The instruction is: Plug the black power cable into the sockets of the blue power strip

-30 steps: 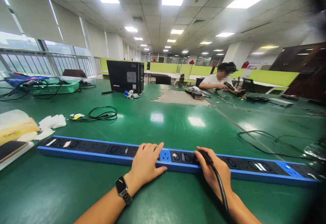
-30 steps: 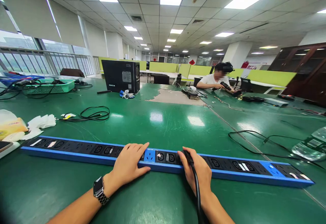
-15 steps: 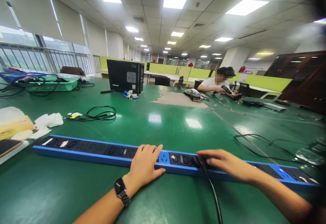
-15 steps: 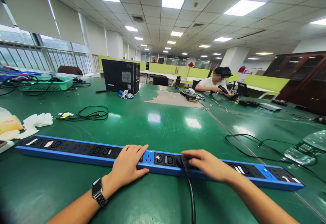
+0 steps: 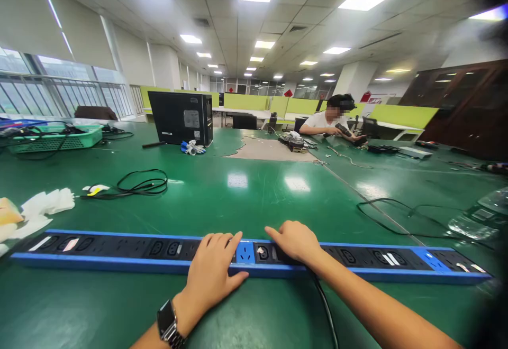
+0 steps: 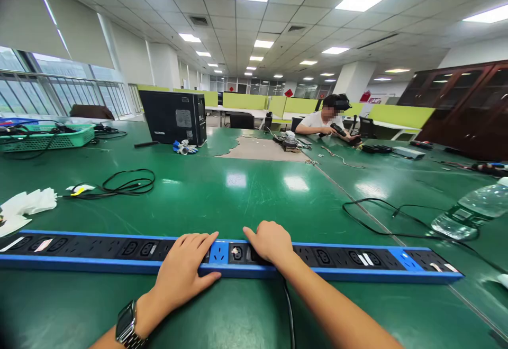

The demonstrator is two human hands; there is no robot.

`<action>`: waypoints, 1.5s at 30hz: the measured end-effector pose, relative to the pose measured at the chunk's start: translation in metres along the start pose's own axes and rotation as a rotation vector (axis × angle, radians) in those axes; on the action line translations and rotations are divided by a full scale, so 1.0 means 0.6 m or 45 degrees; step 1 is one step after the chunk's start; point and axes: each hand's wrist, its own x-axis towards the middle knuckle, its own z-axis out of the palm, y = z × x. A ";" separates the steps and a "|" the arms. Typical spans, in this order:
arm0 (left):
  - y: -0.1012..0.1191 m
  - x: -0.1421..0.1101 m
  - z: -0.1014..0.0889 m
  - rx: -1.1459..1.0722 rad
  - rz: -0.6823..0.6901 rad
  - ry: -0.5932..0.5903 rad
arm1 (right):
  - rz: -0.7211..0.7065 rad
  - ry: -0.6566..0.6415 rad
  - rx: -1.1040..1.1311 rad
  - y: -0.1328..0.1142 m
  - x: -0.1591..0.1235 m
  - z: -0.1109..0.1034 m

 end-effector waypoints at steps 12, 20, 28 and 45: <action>0.014 0.002 0.004 0.087 -0.071 0.006 | 0.003 0.119 0.270 0.003 0.010 0.014; 0.019 0.004 -0.005 0.153 -0.069 -0.027 | -0.153 0.547 0.882 0.120 -0.072 0.060; 0.089 0.049 0.015 0.058 -0.108 -0.131 | -0.431 0.739 0.328 0.118 -0.089 0.088; 0.159 0.131 0.044 -0.066 -0.033 -0.406 | -0.090 0.667 0.492 0.080 -0.078 0.084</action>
